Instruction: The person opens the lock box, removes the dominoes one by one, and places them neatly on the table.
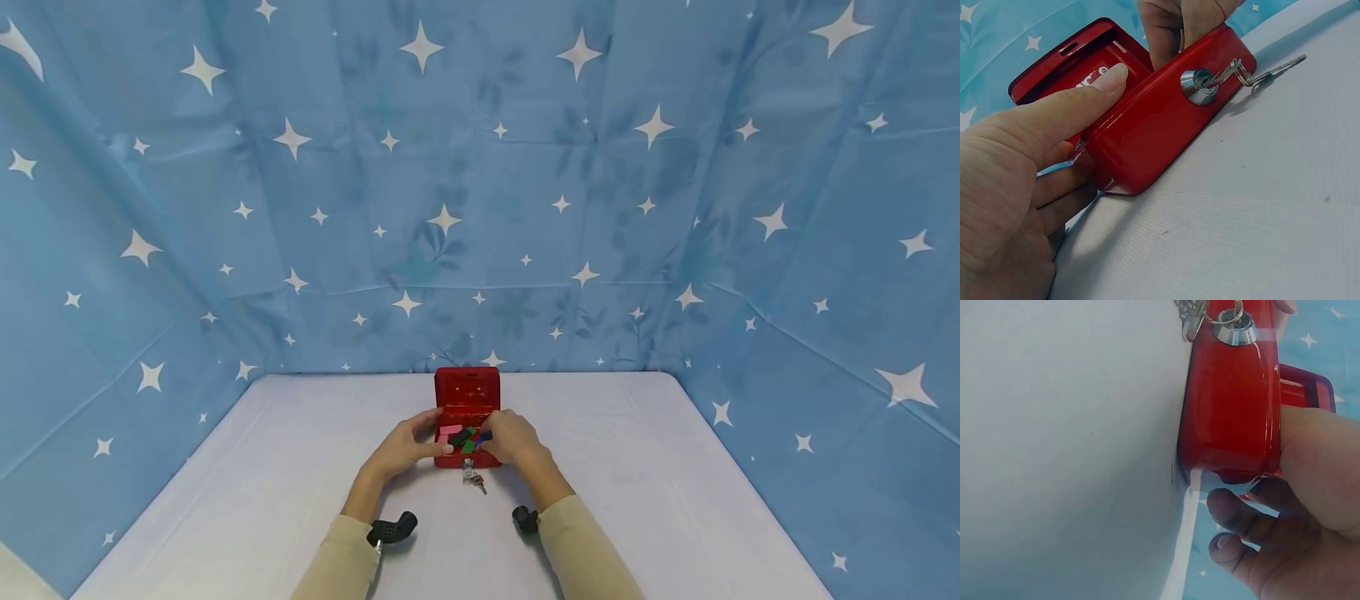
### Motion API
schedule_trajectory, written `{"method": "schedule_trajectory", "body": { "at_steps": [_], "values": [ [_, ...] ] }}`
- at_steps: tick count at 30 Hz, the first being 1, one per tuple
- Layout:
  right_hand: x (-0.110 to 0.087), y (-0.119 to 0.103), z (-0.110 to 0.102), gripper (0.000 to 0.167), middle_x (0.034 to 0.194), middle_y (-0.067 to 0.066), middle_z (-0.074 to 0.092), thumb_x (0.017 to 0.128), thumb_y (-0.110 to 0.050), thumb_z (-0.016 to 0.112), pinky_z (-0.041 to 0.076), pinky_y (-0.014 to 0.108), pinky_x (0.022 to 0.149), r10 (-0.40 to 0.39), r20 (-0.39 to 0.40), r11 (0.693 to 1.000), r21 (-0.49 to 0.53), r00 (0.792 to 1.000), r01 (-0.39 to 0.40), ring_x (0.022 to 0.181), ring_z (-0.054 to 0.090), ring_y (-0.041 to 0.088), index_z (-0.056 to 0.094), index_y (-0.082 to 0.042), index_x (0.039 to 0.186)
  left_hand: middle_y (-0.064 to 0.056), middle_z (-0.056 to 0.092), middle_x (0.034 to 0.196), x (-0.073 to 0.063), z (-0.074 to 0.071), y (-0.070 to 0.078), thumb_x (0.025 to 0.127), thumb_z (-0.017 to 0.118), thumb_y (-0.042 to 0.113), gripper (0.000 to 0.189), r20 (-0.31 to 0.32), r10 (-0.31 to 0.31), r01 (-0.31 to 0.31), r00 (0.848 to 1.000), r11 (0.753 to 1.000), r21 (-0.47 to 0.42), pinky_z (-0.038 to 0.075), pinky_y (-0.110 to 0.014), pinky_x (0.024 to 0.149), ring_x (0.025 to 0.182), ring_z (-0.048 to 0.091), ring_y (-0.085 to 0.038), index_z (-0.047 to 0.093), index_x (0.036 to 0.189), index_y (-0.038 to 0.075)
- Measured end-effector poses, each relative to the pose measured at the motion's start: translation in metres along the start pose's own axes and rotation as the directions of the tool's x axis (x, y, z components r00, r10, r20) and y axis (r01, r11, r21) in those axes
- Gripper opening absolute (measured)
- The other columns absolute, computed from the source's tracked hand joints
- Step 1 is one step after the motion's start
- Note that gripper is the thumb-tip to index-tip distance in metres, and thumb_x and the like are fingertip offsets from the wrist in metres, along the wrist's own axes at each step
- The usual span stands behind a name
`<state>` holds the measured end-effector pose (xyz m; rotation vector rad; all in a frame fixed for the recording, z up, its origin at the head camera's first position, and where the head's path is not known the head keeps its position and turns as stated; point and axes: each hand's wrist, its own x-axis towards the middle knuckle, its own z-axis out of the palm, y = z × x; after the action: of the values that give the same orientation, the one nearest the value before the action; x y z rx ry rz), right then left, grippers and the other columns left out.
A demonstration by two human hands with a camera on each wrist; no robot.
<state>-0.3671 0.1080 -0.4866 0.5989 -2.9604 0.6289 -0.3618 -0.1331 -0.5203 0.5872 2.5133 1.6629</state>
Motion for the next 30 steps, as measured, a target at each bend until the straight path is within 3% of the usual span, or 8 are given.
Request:
{"method": "schedule_trajectory", "body": {
  "at_steps": [6, 13, 24, 30],
  "values": [
    [-0.0035, 0.0012, 0.0014, 0.021, 0.095, 0.001, 0.078, 0.084, -0.023, 0.087, 0.059, 0.045, 0.083, 0.019, -0.027, 0.999, 0.028, 0.999, -0.018, 0.088, 0.067, 0.018, 0.083, -0.012, 0.103, -0.010, 0.050, 0.160, 0.0001, 0.0002, -0.0010, 0.086, 0.085, 0.036, 0.084, -0.001, -0.015, 0.015, 1.000, 1.000, -0.006, 0.034, -0.064, 0.121, 0.151, 0.041, -0.036, 0.046, 0.157, 0.011],
    [-0.0073, 0.0034, 0.0021, 0.024, 0.100, 0.004, 0.077, 0.086, -0.017, 0.085, 0.059, 0.046, 0.081, -0.009, -0.059, 0.995, 0.096, 0.998, 0.014, 0.087, 0.065, 0.018, 0.080, -0.009, 0.108, -0.008, 0.051, 0.159, 0.0002, 0.0002, 0.0008, 0.086, 0.085, 0.036, 0.083, -0.004, -0.009, 0.009, 1.000, 1.000, -0.007, 0.033, -0.064, 0.122, 0.151, 0.042, -0.035, 0.047, 0.157, 0.013],
    [-0.0099, 0.0076, 0.0030, 0.032, 0.121, 0.014, 0.070, 0.092, -0.011, 0.078, 0.057, 0.054, 0.097, -0.094, -0.059, 0.987, 0.123, 0.994, 0.101, 0.107, 0.066, 0.029, 0.073, -0.002, 0.122, -0.011, 0.050, 0.159, -0.0004, 0.0003, 0.0031, 0.087, 0.084, 0.033, 0.081, -0.005, -0.017, 0.017, 1.000, 1.000, -0.013, 0.033, -0.065, 0.121, 0.151, 0.041, -0.038, 0.047, 0.157, 0.013],
    [-0.0099, 0.0085, 0.0039, 0.038, 0.128, 0.017, 0.065, 0.093, -0.012, 0.077, 0.054, 0.056, 0.104, -0.081, -0.026, 0.988, 0.128, 0.996, 0.084, 0.113, 0.064, 0.031, 0.068, 0.000, 0.128, -0.010, 0.050, 0.159, -0.0003, 0.0005, 0.0022, 0.088, 0.084, 0.031, 0.080, -0.004, -0.024, 0.024, 1.000, 1.000, -0.008, 0.034, -0.064, 0.121, 0.151, 0.041, -0.037, 0.047, 0.157, 0.013]
  ]
}}
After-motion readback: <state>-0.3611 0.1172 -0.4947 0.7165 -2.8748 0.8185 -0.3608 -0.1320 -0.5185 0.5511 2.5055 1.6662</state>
